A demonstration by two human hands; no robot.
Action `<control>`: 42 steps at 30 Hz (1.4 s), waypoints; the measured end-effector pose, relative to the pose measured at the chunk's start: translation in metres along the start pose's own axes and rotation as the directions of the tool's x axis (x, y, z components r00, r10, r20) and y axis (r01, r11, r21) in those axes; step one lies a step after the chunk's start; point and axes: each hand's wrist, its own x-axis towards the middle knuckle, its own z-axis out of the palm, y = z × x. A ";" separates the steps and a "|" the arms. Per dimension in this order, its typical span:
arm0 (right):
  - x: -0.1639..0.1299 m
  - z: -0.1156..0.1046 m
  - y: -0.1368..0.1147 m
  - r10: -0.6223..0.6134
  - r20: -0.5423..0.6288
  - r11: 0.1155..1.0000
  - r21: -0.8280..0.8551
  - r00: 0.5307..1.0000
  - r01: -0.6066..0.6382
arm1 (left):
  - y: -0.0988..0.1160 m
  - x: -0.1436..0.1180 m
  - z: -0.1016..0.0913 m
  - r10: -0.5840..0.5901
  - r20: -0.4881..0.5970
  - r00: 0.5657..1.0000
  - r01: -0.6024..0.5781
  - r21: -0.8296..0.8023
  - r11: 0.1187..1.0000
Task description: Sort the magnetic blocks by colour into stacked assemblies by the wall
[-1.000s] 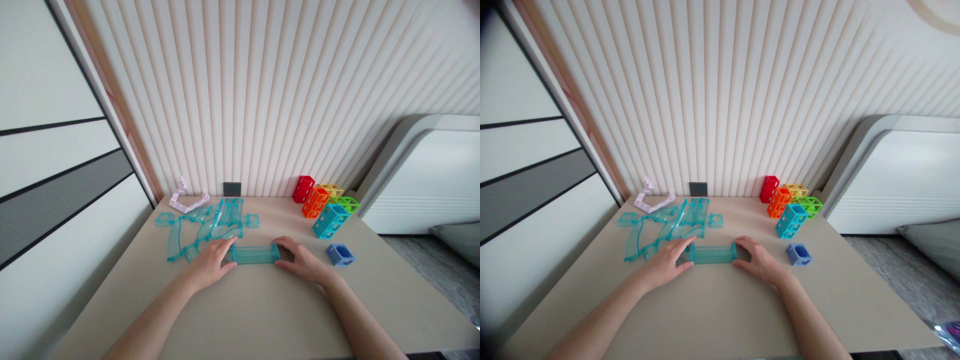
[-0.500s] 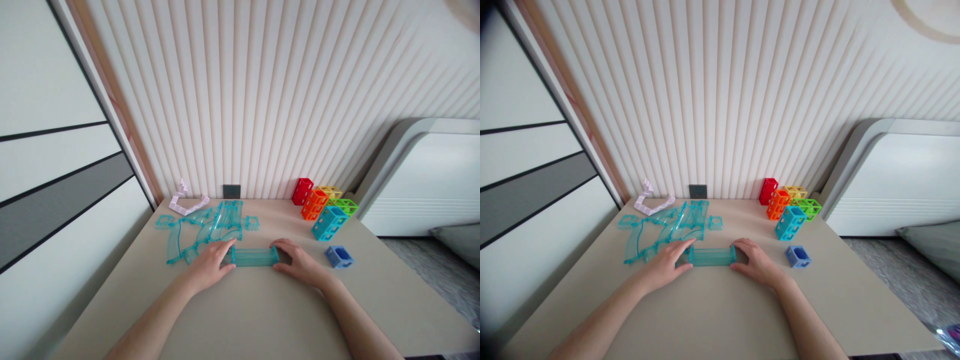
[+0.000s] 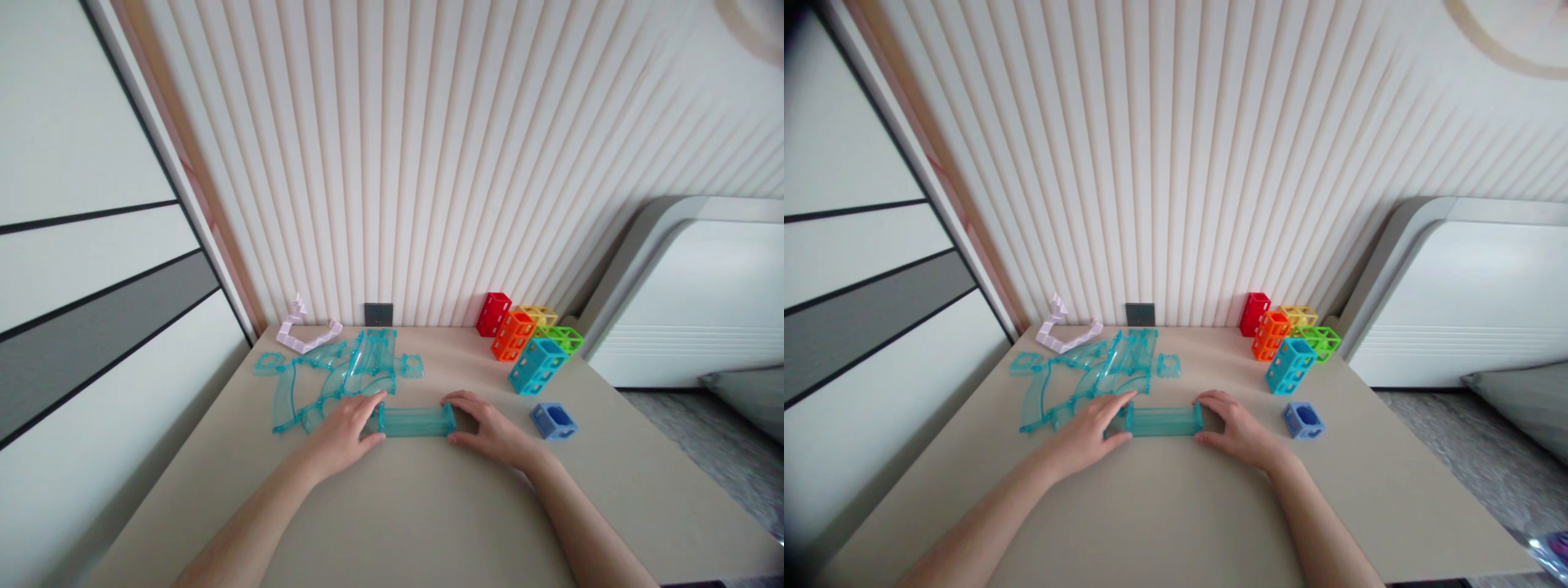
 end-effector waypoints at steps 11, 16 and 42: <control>0.001 0.000 0.000 -0.025 -0.010 1.000 -0.003 1.000 0.025 | 0.002 0.000 0.000 0.016 -0.005 1.000 -0.016 0.036 0.999; 0.000 -0.001 -0.003 -0.009 -0.004 1.000 0.004 1.000 0.009 | 0.003 0.001 -0.001 0.027 0.011 1.000 -0.028 0.058 0.998; 0.148 -0.021 -0.022 -0.059 -0.103 0.940 -0.340 0.993 0.020 | 0.004 0.001 0.000 0.010 0.063 0.998 -0.015 0.078 0.997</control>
